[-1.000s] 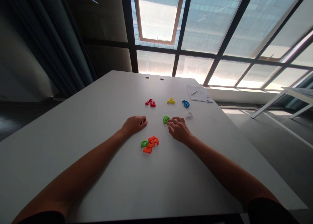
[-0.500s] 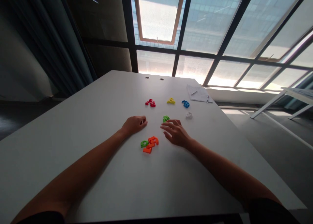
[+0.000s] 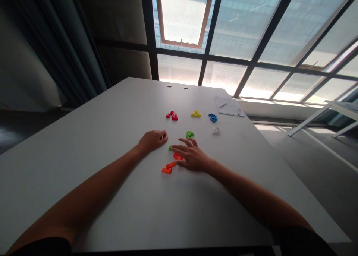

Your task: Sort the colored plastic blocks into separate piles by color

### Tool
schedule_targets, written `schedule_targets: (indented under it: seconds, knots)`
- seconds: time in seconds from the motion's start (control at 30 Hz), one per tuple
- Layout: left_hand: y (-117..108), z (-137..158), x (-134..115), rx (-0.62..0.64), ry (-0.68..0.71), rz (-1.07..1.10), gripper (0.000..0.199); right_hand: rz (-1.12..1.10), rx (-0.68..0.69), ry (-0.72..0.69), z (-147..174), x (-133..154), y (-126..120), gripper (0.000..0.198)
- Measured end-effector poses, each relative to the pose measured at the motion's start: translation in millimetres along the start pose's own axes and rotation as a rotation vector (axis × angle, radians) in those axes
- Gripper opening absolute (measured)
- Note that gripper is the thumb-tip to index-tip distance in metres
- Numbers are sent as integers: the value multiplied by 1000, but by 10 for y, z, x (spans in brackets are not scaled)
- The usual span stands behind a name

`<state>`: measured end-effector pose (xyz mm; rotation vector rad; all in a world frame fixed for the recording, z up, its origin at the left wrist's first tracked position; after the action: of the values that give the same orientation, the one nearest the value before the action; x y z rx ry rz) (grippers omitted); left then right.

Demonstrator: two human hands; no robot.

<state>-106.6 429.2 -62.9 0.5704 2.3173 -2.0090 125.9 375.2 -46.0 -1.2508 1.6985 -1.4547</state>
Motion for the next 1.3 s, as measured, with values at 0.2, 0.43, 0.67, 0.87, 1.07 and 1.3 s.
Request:
schedule_targets:
  seconds: [0.2, 0.43, 0.67, 0.87, 1.07, 1.3]
  knots:
    - [0, -6, 13, 13, -17, -3, 33, 12, -141, 80, 115, -408, -82, 30]
    - [-11, 9, 5, 21, -15, 8, 32, 79, -245, 197, 380, -1007, -135, 25]
    - [-4, -1, 4, 34, -21, 8, 33, 128, -170, 471, 359, -1233, -23, 51]
    - [-6, 0, 0, 31, -20, 9, 34, 145, -193, 470, 282, -1115, -24, 46]
    - [0, -6, -5, 21, -14, 7, 32, 163, -198, 469, 188, -1262, -91, 49]
    - [17, -7, 18, 10, -13, -7, 29, 82, -73, 504, -151, -1595, -26, 45]
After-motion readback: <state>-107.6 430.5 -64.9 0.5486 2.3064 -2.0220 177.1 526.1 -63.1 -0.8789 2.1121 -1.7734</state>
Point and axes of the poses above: each hand's wrist, its own z-axis away from the middle knuckle, its own y-axis out of the palm, x = y × z, the point moved 4 cm from there along -z, towards the middle knuckle, and after that the axes turned 1 degree about -y, right-handed, at the moved point
